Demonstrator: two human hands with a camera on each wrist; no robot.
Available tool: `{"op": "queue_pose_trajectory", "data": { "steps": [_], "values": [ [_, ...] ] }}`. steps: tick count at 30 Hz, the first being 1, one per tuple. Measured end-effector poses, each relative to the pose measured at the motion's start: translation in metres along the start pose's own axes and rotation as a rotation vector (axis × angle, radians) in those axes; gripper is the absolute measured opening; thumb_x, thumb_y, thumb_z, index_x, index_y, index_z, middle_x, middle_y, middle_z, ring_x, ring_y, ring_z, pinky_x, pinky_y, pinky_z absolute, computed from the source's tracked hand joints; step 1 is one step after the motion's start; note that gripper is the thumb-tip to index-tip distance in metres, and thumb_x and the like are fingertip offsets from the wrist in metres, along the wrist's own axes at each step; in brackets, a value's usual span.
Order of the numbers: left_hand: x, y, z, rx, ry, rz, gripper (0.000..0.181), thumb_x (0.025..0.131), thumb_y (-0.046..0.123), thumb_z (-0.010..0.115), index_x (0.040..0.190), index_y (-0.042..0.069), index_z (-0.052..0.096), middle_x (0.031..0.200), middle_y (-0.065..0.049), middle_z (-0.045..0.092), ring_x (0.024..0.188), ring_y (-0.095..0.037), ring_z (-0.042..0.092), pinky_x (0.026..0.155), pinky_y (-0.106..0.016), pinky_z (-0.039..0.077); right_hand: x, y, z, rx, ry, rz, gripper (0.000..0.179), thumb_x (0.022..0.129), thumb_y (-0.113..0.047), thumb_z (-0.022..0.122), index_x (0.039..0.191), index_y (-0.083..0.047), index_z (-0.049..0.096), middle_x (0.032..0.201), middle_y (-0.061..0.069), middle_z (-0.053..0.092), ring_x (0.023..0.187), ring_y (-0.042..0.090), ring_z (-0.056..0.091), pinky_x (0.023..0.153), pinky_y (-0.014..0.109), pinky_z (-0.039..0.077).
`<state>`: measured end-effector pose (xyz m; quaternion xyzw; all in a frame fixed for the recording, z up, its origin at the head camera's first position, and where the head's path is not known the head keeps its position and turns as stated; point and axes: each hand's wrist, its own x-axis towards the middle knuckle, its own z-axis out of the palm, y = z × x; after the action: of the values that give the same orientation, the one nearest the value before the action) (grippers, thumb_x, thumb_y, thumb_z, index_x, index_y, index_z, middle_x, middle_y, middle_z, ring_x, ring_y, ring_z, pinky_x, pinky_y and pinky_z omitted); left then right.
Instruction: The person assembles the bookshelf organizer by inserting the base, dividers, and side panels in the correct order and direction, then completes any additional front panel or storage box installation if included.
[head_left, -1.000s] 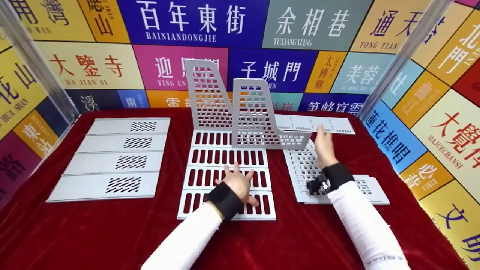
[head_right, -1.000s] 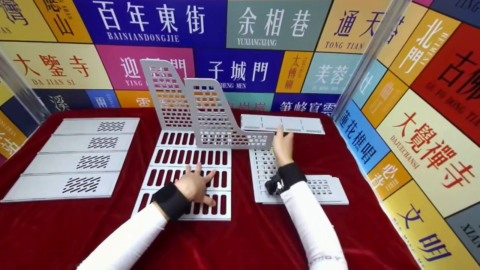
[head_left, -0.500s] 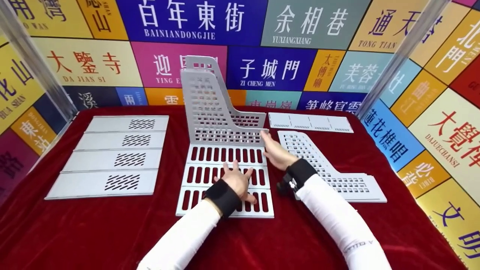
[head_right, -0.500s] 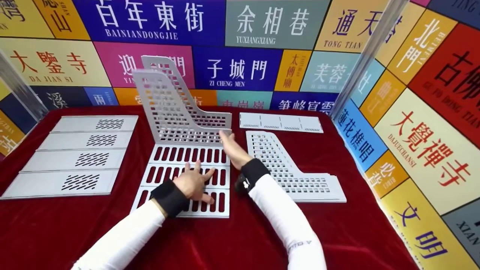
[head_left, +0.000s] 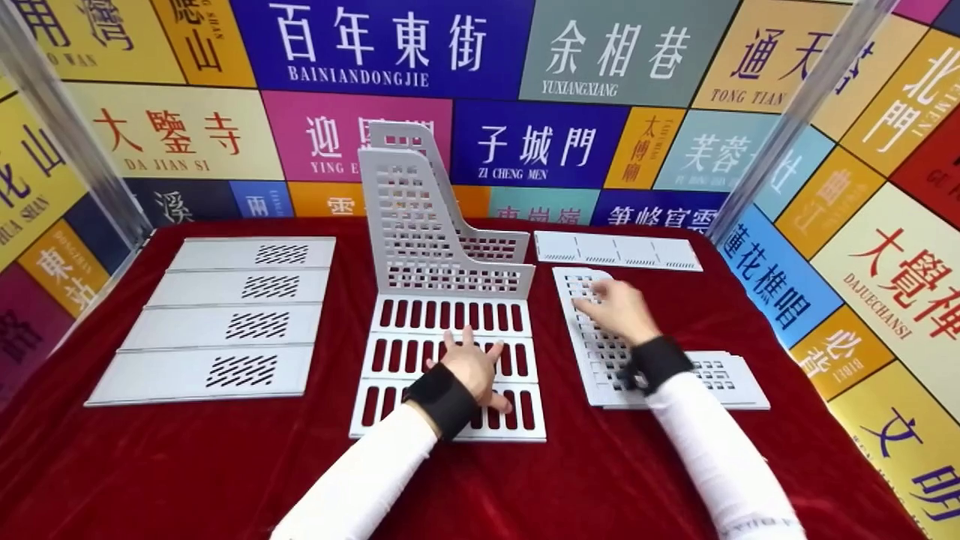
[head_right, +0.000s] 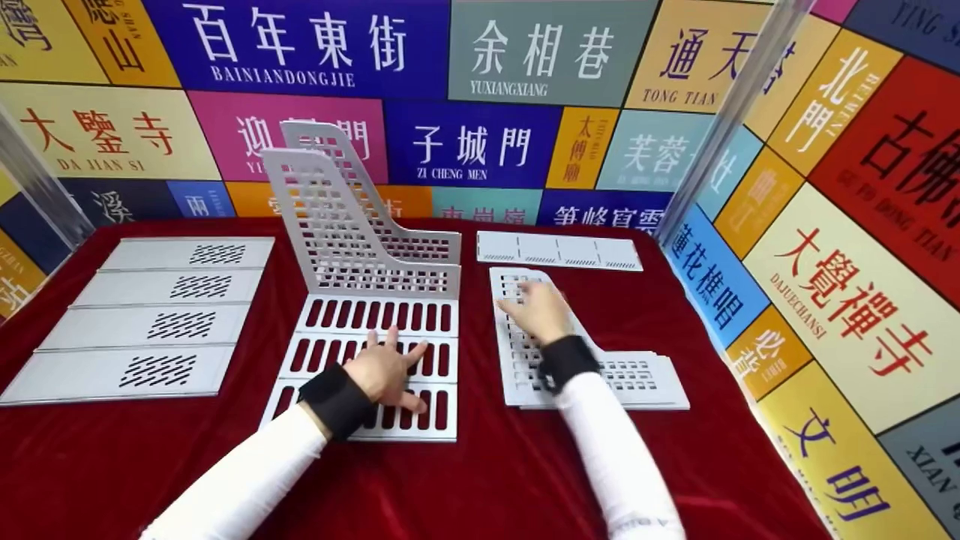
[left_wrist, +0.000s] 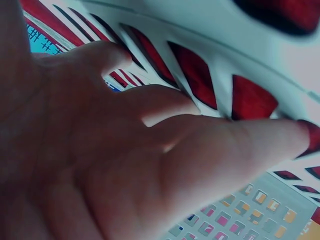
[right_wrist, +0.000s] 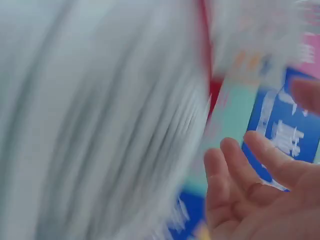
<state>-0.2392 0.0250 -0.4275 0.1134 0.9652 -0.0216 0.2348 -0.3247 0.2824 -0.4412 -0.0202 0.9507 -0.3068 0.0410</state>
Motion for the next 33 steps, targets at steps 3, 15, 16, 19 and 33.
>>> {"op": "queue_pose_trajectory", "data": {
  "steps": [3, 15, 16, 19, 33],
  "values": [
    [0.001, -0.001, -0.001, -0.015, -0.001, -0.003, 0.106, 0.075, 0.073, 0.071, 0.160, 0.040, 0.016, 0.170, -0.016, 0.003, 0.154, -0.047, 0.009, 0.109, -0.064, 0.040, -0.010, 0.020, -0.017, -0.279, -0.052, 0.118, 0.097, 0.077, -0.057, 0.079, 0.139, 0.009, 0.045, 0.134, 0.038, 0.047, 0.124, 0.055, 0.046, 0.102, 0.066, 0.043],
    [0.001, -0.001, 0.002, -0.057, -0.002, -0.010, 0.107, 0.076, 0.071, 0.072, 0.160, 0.040, 0.014, 0.170, -0.015, 0.002, 0.154, -0.046, 0.008, 0.110, -0.065, 0.038, -0.012, 0.046, -0.046, -0.366, -0.191, 0.250, 0.075, 0.069, -0.049, 0.088, 0.109, 0.006, 0.054, 0.098, 0.019, 0.059, 0.087, 0.031, 0.055, 0.083, 0.049, 0.049],
    [0.001, -0.001, 0.002, -0.060, -0.002, -0.013, 0.106, 0.076, 0.071, 0.072, 0.160, 0.040, 0.014, 0.170, -0.014, 0.002, 0.155, -0.045, 0.008, 0.110, -0.065, 0.038, -0.013, 0.048, -0.047, -0.354, -0.178, 0.247, 0.077, 0.069, -0.047, 0.089, 0.112, 0.006, 0.053, 0.100, 0.020, 0.059, 0.089, 0.033, 0.055, 0.084, 0.051, 0.048],
    [0.001, -0.001, 0.001, -0.059, 0.001, -0.019, 0.106, 0.076, 0.070, 0.072, 0.160, 0.040, 0.015, 0.170, -0.014, 0.003, 0.155, -0.045, 0.008, 0.110, -0.066, 0.038, -0.013, 0.053, -0.049, -0.313, -0.150, 0.221, 0.089, 0.070, -0.041, 0.090, 0.126, 0.011, 0.045, 0.109, 0.029, 0.059, 0.097, 0.039, 0.058, 0.090, 0.053, 0.049],
    [0.002, 0.000, 0.001, -0.072, -0.007, -0.031, 0.106, 0.075, 0.070, 0.073, 0.160, 0.041, 0.015, 0.170, -0.013, 0.001, 0.156, -0.043, 0.007, 0.111, -0.066, 0.036, -0.014, 0.024, -0.067, 0.394, -0.082, -0.011, 0.045, 0.094, -0.016, 0.070, 0.129, 0.002, 0.049, 0.114, 0.009, 0.072, 0.086, 0.015, 0.072, 0.077, 0.031, 0.060]
  ]
}}
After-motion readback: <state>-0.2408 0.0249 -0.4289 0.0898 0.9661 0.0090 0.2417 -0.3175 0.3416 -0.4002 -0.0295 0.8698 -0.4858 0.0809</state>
